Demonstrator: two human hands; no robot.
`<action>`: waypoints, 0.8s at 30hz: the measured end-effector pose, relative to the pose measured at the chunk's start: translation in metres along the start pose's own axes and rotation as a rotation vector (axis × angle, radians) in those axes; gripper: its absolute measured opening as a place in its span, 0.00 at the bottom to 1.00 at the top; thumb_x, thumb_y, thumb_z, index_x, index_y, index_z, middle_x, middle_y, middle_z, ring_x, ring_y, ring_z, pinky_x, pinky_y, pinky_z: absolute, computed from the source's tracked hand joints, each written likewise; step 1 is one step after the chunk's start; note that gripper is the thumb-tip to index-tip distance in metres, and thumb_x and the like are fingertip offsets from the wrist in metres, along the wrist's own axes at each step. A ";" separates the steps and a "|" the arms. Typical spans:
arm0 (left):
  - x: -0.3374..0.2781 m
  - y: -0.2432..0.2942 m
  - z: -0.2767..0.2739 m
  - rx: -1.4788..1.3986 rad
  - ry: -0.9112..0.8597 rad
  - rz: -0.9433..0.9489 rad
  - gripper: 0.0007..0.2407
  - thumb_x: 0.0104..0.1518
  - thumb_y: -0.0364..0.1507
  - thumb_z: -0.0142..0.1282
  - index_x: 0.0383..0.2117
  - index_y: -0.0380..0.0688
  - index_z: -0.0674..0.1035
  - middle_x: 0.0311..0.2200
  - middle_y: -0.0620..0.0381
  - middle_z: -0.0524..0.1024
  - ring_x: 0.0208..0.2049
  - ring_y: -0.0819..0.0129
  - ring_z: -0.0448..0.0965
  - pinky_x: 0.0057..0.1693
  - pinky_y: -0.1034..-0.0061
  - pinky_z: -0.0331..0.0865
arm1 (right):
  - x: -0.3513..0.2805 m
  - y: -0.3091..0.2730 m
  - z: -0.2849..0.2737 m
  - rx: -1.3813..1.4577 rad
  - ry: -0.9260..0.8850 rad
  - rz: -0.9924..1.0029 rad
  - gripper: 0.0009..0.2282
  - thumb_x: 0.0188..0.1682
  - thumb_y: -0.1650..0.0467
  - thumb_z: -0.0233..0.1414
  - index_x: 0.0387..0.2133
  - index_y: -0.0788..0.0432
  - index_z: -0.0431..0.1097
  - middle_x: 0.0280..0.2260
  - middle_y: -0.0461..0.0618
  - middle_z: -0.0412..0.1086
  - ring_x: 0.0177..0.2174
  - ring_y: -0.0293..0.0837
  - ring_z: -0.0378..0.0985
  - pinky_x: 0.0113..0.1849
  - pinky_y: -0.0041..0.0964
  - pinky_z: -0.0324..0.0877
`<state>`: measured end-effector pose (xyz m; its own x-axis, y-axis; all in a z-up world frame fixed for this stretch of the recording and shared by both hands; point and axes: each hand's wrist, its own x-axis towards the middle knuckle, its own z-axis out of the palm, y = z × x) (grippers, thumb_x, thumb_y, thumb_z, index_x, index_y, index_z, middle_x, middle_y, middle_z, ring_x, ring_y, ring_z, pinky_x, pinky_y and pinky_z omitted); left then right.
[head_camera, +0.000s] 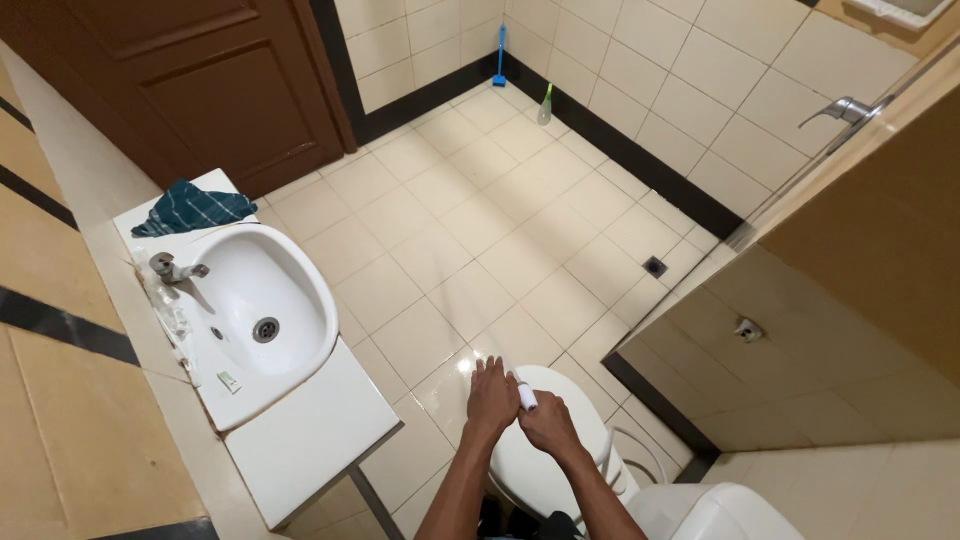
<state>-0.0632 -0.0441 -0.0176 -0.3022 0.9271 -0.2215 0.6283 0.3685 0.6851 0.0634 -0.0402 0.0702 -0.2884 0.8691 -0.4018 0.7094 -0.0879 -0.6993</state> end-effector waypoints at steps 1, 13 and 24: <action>0.001 0.001 0.001 0.000 0.001 0.001 0.24 0.66 0.35 0.38 0.64 0.31 0.64 0.68 0.38 0.58 0.72 0.42 0.47 0.73 0.58 0.41 | 0.001 0.001 -0.001 0.000 0.001 -0.001 0.11 0.45 0.66 0.54 0.27 0.65 0.74 0.25 0.66 0.76 0.29 0.64 0.79 0.35 0.53 0.71; 0.007 0.015 0.018 0.021 -0.008 0.067 0.24 0.66 0.36 0.37 0.63 0.31 0.64 0.67 0.37 0.59 0.71 0.41 0.49 0.73 0.57 0.42 | 0.002 0.017 -0.013 0.014 0.069 0.017 0.09 0.43 0.68 0.53 0.27 0.62 0.75 0.27 0.66 0.76 0.30 0.64 0.79 0.36 0.54 0.71; 0.015 0.049 0.029 0.029 -0.088 0.149 0.24 0.67 0.35 0.36 0.64 0.30 0.64 0.67 0.36 0.59 0.71 0.40 0.50 0.73 0.56 0.44 | 0.009 0.043 -0.029 -0.002 0.182 0.061 0.12 0.44 0.65 0.54 0.27 0.65 0.75 0.29 0.67 0.76 0.33 0.66 0.78 0.37 0.55 0.71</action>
<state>-0.0162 -0.0102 -0.0080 -0.1415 0.9735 -0.1796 0.6825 0.2274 0.6947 0.1099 -0.0223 0.0535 -0.1237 0.9359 -0.3299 0.7232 -0.1426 -0.6757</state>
